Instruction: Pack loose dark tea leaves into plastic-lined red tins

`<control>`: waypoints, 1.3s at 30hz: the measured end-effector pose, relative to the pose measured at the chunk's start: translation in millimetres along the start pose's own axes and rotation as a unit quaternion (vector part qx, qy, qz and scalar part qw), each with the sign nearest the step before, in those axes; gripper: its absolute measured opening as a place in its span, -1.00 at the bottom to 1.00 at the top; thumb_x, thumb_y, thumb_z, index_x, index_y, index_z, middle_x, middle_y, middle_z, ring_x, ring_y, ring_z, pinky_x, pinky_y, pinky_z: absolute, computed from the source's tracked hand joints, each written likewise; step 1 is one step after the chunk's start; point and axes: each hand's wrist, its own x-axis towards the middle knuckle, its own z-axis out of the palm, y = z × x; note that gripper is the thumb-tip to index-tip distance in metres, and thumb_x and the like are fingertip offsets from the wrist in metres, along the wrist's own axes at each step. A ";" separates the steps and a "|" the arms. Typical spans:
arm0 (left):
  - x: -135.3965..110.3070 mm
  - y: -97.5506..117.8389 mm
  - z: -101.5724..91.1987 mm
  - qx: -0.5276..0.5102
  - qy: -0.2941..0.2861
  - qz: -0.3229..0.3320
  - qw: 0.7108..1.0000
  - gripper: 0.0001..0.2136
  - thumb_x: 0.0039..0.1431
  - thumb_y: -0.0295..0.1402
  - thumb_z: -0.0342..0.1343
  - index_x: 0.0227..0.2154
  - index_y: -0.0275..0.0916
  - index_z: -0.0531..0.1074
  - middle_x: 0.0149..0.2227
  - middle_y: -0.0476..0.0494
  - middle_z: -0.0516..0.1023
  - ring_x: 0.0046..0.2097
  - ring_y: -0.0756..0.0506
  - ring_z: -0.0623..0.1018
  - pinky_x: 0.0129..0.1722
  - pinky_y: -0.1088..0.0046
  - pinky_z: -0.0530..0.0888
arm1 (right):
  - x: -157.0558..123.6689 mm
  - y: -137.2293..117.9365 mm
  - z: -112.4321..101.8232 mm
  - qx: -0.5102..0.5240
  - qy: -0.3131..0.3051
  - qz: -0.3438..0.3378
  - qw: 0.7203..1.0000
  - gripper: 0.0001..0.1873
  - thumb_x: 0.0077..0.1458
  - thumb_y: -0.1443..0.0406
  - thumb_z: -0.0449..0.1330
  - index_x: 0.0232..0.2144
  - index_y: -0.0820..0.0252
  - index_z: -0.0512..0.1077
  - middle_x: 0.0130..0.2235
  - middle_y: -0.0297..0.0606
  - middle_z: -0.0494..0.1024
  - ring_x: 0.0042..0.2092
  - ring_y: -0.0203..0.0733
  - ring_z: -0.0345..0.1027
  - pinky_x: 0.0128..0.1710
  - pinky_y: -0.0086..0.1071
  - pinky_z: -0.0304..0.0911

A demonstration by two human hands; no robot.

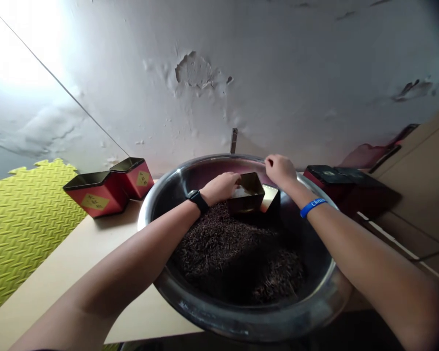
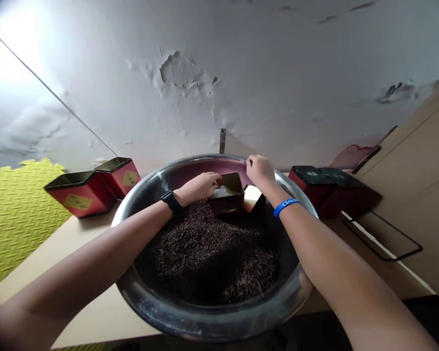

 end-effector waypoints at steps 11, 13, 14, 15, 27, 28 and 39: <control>3.7 -5.3 6.4 -0.031 0.067 -0.083 0.994 -0.80 0.09 -0.34 -0.06 -0.29 -0.25 0.41 -0.31 -0.19 0.53 -0.33 -0.10 0.48 -0.37 0.43 0.35 | -24.5 -43.1 -10.0 0.078 -0.258 -0.213 0.939 -0.62 -0.11 0.37 0.17 -0.15 0.15 0.39 -0.25 -0.19 0.54 -0.30 -0.17 0.39 -0.34 -0.42 0.21; 6.5 -5.7 7.9 -0.075 0.099 -0.086 0.988 -0.80 0.11 -0.39 -0.10 -0.26 -0.24 0.38 -0.29 -0.15 0.52 -0.30 -0.07 0.47 -0.32 0.45 0.36 | -22.9 -43.2 -10.9 0.094 -0.250 -0.210 0.941 -0.62 -0.14 0.34 0.19 -0.17 0.17 0.37 -0.24 -0.19 0.53 -0.28 -0.16 0.37 -0.35 -0.43 0.19; 7.8 -5.4 8.5 -0.098 0.113 -0.089 0.985 -0.80 0.11 -0.41 -0.10 -0.25 -0.24 0.37 -0.29 -0.14 0.52 -0.29 -0.06 0.47 -0.30 0.46 0.36 | -21.5 -42.7 -12.1 0.106 -0.238 -0.207 0.943 -0.65 -0.14 0.33 0.18 -0.20 0.18 0.37 -0.25 -0.20 0.52 -0.29 -0.17 0.36 -0.36 -0.44 0.18; 9.0 -5.0 8.9 -0.120 0.128 -0.093 0.980 -0.80 0.10 -0.42 -0.10 -0.23 -0.24 0.35 -0.27 -0.13 0.51 -0.28 -0.04 0.46 -0.30 0.47 0.36 | -20.0 -42.0 -13.3 0.121 -0.223 -0.202 0.946 -0.70 -0.14 0.33 0.16 -0.25 0.19 0.37 -0.27 -0.23 0.52 -0.30 -0.19 0.35 -0.36 -0.44 0.18; 3.6 -11.4 -6.9 -0.079 0.128 -0.055 0.987 -0.85 -0.03 -0.31 0.08 -0.41 -0.29 0.38 -0.46 -0.07 0.45 -0.45 0.00 0.35 -0.46 0.50 0.21 | -12.9 -29.9 -18.4 0.231 -0.149 -0.150 0.950 -0.85 -0.13 0.26 0.15 -0.47 0.18 0.25 -0.50 -0.38 0.32 -0.46 -0.31 0.16 -0.46 -0.45 0.06; 2.4 -12.1 -8.6 -0.076 0.140 -0.045 0.986 -0.85 -0.02 -0.30 0.08 -0.43 -0.29 0.39 -0.47 -0.08 0.45 -0.45 0.00 0.34 -0.47 0.50 0.20 | -12.6 -29.0 -21.0 0.247 -0.164 -0.178 0.938 -0.83 -0.13 0.29 0.14 -0.38 0.17 0.28 -0.45 -0.37 0.35 -0.43 -0.30 0.18 -0.43 -0.45 0.08; 2.2 -19.7 -11.3 -0.147 0.015 -0.044 0.988 -0.69 -0.06 -0.17 0.14 -0.30 -0.28 0.44 -0.38 -0.08 0.49 -0.40 -0.02 0.40 -0.41 0.48 0.28 | -8.1 -16.9 -31.7 0.141 -0.147 -0.166 0.965 -0.76 -0.08 0.13 0.16 -0.46 0.20 0.40 -0.50 -0.34 0.37 -0.43 -0.27 0.19 -0.43 -0.43 0.06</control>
